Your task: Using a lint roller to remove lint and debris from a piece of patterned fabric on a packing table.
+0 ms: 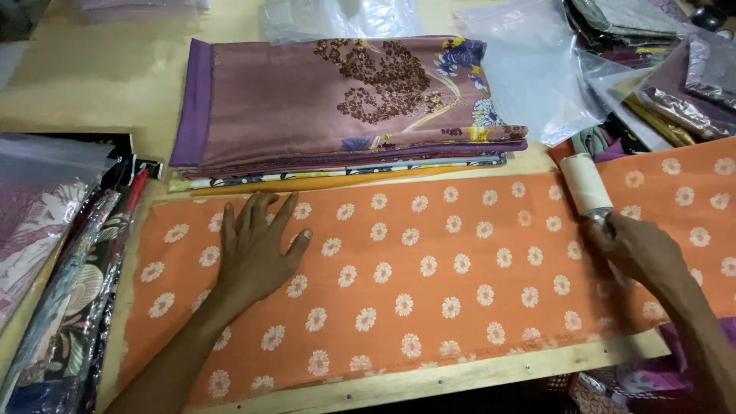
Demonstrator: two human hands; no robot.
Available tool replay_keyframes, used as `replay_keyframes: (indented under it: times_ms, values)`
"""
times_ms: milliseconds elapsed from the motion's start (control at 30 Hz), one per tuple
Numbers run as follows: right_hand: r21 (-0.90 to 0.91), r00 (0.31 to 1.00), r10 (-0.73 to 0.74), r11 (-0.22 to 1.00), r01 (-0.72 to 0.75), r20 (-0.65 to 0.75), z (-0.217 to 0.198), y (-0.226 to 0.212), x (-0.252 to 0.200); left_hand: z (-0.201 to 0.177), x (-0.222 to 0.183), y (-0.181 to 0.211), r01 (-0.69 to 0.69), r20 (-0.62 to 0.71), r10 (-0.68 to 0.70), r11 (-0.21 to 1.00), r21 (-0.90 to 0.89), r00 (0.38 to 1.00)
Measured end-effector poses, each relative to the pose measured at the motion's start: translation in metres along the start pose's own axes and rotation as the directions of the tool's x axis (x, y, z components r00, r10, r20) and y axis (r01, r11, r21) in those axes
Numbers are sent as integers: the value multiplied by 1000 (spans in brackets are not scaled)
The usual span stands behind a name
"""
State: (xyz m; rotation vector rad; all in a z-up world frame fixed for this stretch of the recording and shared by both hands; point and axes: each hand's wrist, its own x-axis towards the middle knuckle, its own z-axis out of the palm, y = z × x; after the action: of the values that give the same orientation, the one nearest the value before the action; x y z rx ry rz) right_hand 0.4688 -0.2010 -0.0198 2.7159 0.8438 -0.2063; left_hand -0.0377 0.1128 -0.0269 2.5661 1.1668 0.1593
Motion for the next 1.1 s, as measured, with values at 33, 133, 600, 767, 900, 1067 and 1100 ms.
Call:
replay_keyframes:
  times_ms: [33,133,600,767,900,1067,1100]
  values:
    - [1,1000,1,1000,-1,-2,-2,3,-5,3,0,-2,-2,-2,2,1000,1,1000]
    - [-13,994,-25,1000,24,-108,-6,14,-10,5,0,-5,-62,-108,64,998,22,992]
    - [415,918,86,905,90,-388,70,139,61,17,0,-12,-117,-187,122,992,36,975]
    - [461,996,-15,886,52,-84,-32,-61,-82,18,2,-10,-249,-189,233,966,-67,954]
    - [449,903,-427,798,401,-47,-57,-185,-154,-23,-8,12,-220,48,239,942,-253,970]
    - [410,755,-651,669,619,-78,-19,-280,-198,-5,-11,6,-288,-78,278,896,-337,957]
    - [396,670,-719,571,719,-181,-14,-292,-207,-7,-12,8,-296,-115,273,869,-397,955]
